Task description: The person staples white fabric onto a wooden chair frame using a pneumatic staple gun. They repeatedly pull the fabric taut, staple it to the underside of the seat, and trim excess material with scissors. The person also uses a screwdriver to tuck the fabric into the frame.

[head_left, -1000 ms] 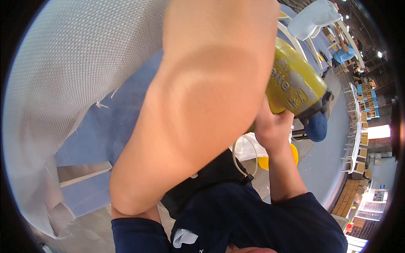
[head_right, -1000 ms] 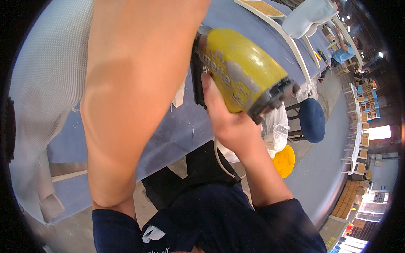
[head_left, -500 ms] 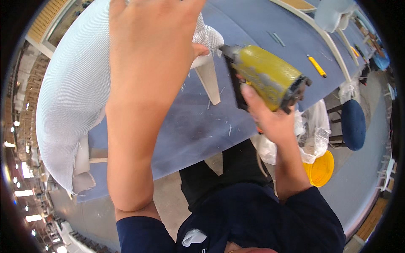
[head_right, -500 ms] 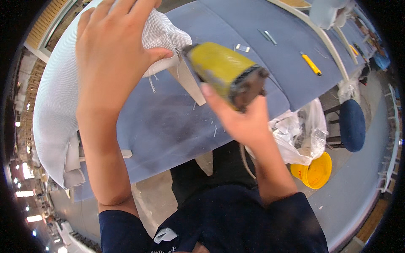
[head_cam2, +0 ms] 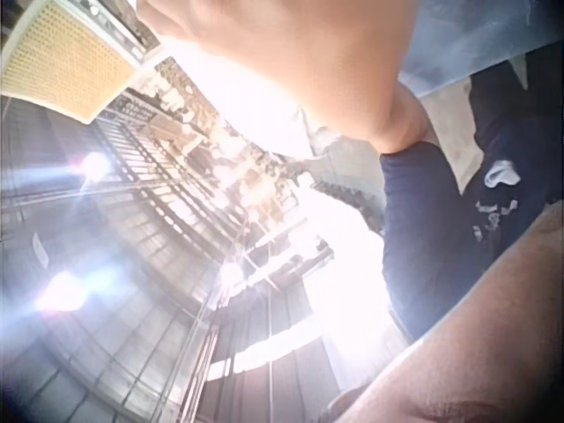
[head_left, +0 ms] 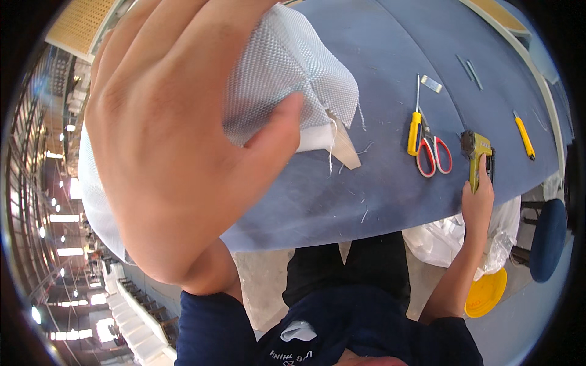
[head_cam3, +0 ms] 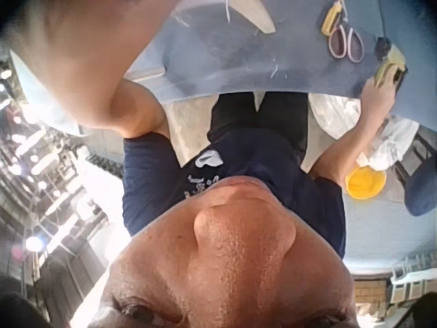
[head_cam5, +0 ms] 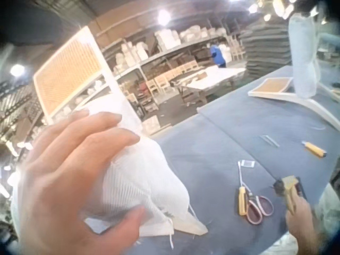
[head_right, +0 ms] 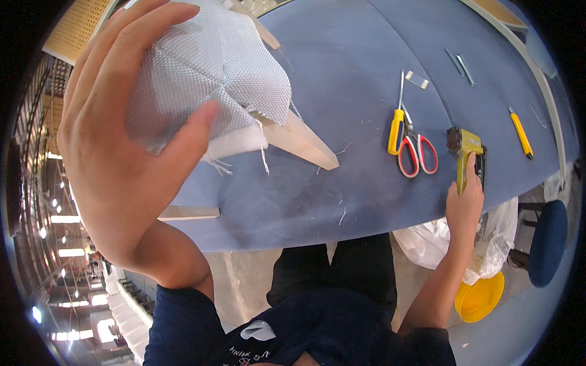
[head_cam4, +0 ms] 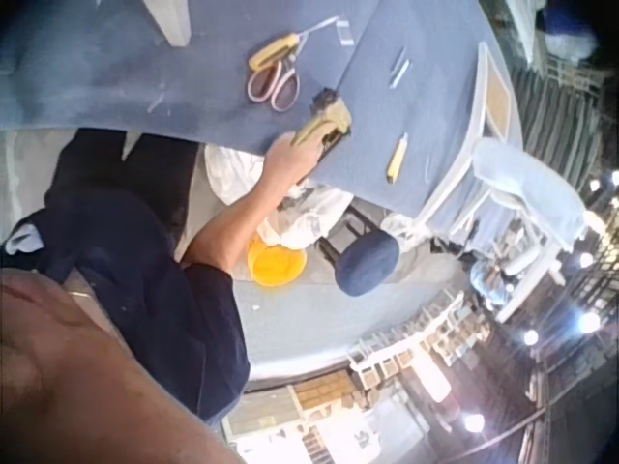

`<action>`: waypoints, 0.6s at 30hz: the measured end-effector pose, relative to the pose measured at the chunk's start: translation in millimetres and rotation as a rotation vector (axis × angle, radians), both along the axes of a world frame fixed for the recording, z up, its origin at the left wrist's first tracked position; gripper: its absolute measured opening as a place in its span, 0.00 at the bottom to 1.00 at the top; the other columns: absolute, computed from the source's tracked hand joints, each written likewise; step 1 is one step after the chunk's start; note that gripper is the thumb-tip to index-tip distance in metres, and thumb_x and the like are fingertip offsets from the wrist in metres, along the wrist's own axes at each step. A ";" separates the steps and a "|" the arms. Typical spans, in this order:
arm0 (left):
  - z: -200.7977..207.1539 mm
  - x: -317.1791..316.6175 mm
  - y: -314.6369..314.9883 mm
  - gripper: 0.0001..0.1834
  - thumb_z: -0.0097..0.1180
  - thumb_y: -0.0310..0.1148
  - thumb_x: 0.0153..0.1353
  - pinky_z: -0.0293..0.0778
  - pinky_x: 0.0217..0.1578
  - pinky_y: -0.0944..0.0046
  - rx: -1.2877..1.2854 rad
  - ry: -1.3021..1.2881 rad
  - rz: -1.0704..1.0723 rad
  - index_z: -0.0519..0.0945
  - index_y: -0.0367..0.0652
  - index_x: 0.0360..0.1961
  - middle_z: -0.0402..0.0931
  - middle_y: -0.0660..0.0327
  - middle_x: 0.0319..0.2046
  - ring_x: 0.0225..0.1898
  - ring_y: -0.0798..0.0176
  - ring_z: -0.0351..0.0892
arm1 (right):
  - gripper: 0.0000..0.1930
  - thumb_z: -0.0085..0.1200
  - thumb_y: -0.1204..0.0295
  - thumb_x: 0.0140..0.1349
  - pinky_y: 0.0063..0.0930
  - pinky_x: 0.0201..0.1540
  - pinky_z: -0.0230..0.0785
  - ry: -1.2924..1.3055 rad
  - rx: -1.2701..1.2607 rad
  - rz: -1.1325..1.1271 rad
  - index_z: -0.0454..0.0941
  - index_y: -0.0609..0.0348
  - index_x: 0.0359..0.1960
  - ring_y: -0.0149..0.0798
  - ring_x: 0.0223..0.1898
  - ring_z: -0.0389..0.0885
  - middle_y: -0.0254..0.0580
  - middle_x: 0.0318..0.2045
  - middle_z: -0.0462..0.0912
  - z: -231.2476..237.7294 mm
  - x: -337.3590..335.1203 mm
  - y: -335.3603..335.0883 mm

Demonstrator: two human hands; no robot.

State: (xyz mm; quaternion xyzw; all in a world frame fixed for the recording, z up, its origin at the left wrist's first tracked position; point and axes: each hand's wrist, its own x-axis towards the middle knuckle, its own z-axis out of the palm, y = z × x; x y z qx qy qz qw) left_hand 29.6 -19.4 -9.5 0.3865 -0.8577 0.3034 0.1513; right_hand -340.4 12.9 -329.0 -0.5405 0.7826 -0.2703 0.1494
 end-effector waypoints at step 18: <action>5.1 -12.7 1.7 0.36 0.79 0.34 0.45 0.69 0.67 0.50 0.026 -0.034 0.021 0.83 0.44 0.59 0.82 0.56 0.60 0.64 0.52 0.80 | 0.22 0.64 0.74 0.68 0.45 0.70 0.68 -0.479 -0.329 0.601 0.82 0.52 0.63 0.57 0.71 0.74 0.51 0.71 0.74 28.6 144.6 -18.9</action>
